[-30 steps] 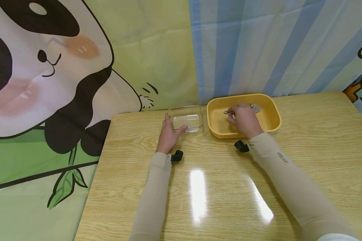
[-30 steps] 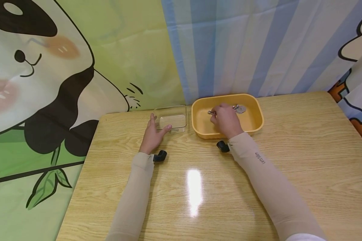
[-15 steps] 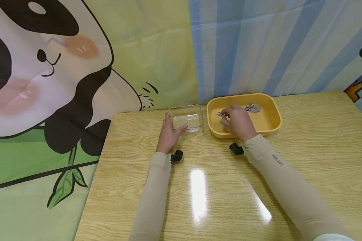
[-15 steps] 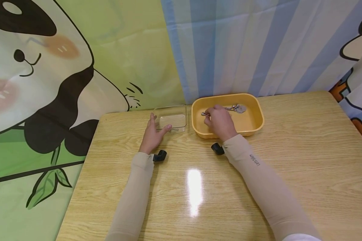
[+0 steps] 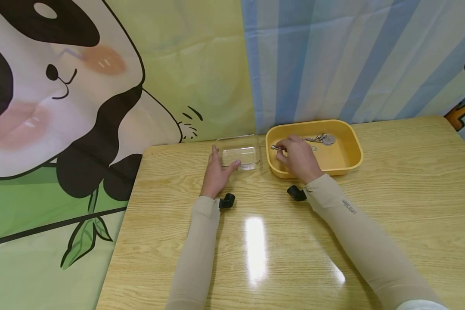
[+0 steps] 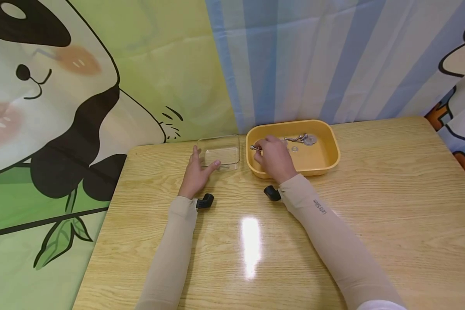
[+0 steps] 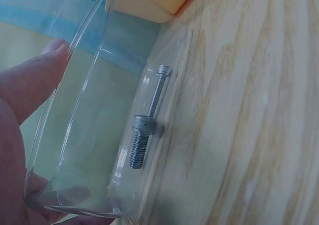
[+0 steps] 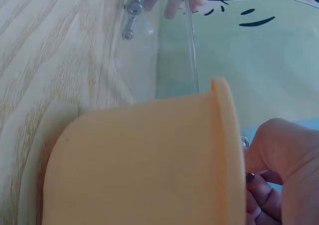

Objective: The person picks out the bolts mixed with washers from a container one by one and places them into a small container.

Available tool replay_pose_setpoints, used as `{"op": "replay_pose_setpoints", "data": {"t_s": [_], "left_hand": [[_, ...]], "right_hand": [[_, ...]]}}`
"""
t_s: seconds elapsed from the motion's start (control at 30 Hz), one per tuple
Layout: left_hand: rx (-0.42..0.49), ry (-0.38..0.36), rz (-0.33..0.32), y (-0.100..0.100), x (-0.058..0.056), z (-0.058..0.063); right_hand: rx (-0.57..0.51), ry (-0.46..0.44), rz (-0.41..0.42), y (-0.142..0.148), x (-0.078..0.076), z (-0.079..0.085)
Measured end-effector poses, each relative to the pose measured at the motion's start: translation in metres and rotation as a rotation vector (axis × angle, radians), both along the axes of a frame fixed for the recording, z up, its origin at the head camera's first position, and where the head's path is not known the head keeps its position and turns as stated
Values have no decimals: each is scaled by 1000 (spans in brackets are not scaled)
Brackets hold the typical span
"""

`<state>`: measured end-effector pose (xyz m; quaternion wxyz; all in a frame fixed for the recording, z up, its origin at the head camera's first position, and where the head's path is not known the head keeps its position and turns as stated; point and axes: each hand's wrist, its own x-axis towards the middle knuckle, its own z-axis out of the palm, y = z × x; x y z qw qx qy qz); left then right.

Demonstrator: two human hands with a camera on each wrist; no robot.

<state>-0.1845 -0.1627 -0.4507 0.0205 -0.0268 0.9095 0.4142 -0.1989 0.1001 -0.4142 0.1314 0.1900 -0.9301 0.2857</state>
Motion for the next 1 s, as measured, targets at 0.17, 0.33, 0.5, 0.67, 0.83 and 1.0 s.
{"op": "replay_pose_setpoints", "data": {"t_s": [0.17,0.33,0.5,0.67,0.83,1.0], "left_hand": [[1,2,2,-1,0,1],[1,-1,7,-1,1,0],[-6,-2,6,-1,3,0],[-9,-10,7,1,3,-1],[-7,10,7,1,1,-1],[-12,5,10,0,0,-2]], "right_hand": [[-3,56,28,-6,1,2],[-5,52,29,-13,3,3],[-13,22,35,-19,5,3],[-12,16,52,-24,6,3],[-8,29,71,-31,5,3],[6,59,88,-37,3,0]]}}
